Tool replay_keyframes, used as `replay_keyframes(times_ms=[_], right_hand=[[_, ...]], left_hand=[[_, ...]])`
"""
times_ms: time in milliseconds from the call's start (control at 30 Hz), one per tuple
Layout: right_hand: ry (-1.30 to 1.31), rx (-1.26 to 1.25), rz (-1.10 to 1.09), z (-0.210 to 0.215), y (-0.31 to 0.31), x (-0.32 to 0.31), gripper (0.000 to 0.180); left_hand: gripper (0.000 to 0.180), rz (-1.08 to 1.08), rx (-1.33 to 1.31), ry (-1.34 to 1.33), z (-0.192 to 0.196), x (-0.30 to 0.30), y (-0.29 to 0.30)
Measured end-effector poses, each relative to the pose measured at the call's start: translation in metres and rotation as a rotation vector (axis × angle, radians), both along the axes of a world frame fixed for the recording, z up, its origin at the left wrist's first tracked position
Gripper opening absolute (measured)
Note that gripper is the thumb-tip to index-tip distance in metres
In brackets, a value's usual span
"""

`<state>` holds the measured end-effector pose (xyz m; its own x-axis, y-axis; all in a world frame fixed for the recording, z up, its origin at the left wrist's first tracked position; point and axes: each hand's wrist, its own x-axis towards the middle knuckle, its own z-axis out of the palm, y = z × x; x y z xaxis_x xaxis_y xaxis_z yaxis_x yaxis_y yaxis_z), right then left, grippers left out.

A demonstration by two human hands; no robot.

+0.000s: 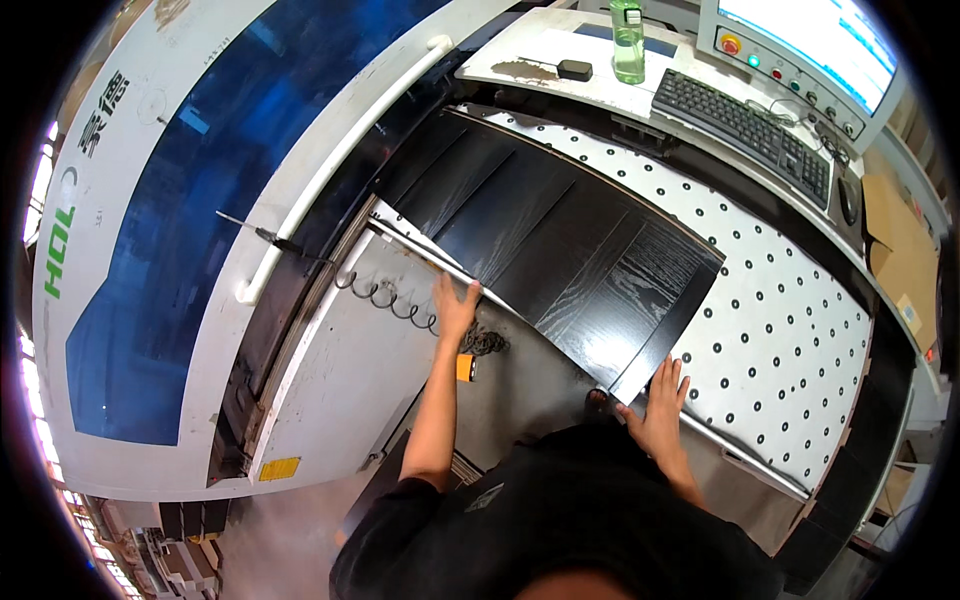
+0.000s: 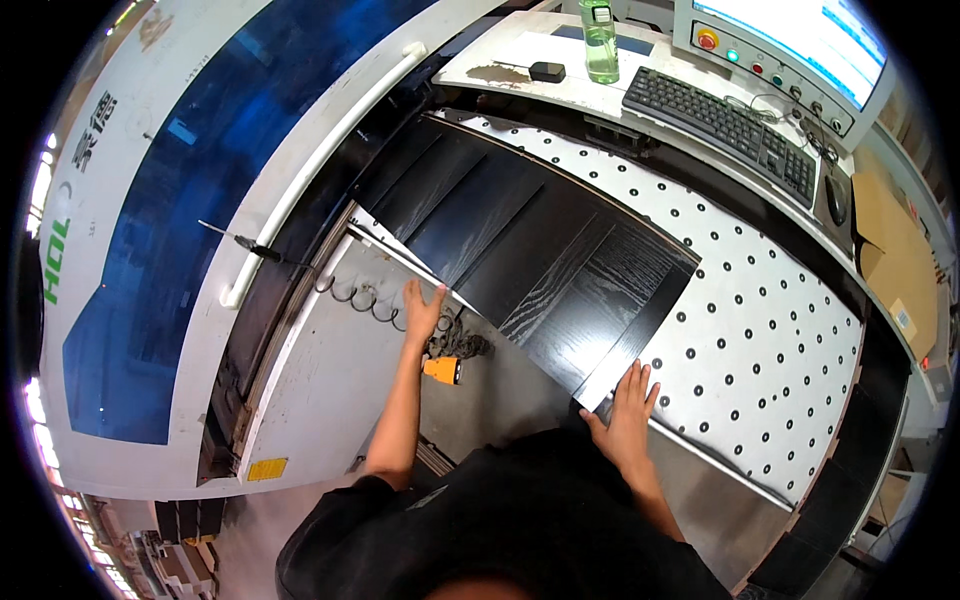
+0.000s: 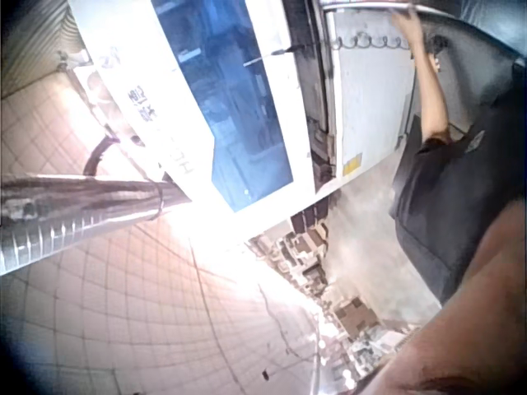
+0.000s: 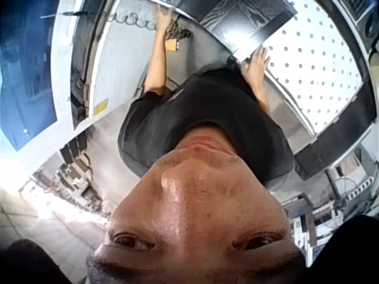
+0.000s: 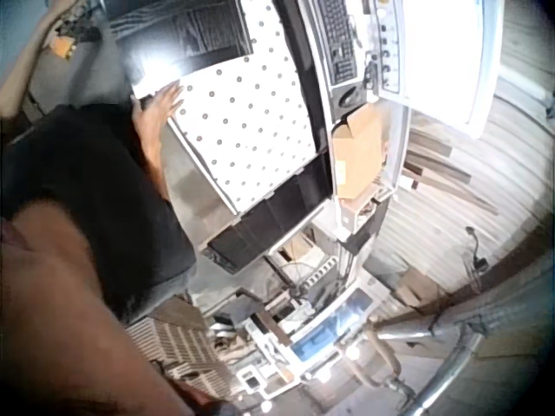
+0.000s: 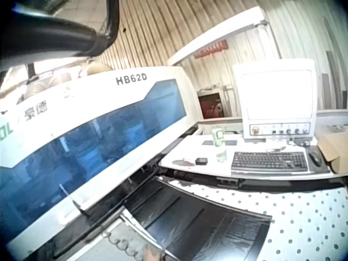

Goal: The person processes wooden furniture panels by moving them into an edge-banding machine, cleaning the edges with an air nozzle, and stacking the completed panels onto a pallet.

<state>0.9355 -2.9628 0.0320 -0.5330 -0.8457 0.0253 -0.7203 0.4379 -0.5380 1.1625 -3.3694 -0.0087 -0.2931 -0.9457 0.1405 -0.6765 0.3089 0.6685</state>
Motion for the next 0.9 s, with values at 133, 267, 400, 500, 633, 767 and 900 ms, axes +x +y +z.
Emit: replay_keyframes(times_ms=[133,267,400,500,633,767,900], right_hand=[[-0.026,-0.001,-0.024,0.008,-0.033,-0.032,0.107],[0.022,-0.079,-0.087,-0.003,-0.073,-0.056,0.094],[0.076,-0.13,-0.13,-0.013,-0.113,-0.061,0.083],[0.067,-0.102,-0.187,-0.004,-0.148,-0.073,0.079],[0.104,-0.134,-0.23,-0.012,-0.187,-0.093,0.073],[0.097,-0.106,-0.199,-0.001,-0.22,-0.098,0.073],[0.075,-0.118,-0.23,-0.003,-0.24,-0.088,0.075]], left_hand=[[0.097,-0.012,0.099,-0.188,-0.003,-0.008,-0.082],[0.089,0.034,0.145,-0.144,0.026,-0.028,-0.14],[0.1,-0.047,0.135,-0.229,0.009,-0.034,-0.203],[0.108,-0.104,0.075,-0.172,-0.003,-0.062,-0.233],[0.111,-0.085,0.051,-0.211,-0.003,-0.082,-0.259],[0.114,-0.07,0.063,-0.185,-0.004,-0.09,-0.291],[0.111,-0.125,0.022,-0.22,-0.009,-0.074,-0.314]])
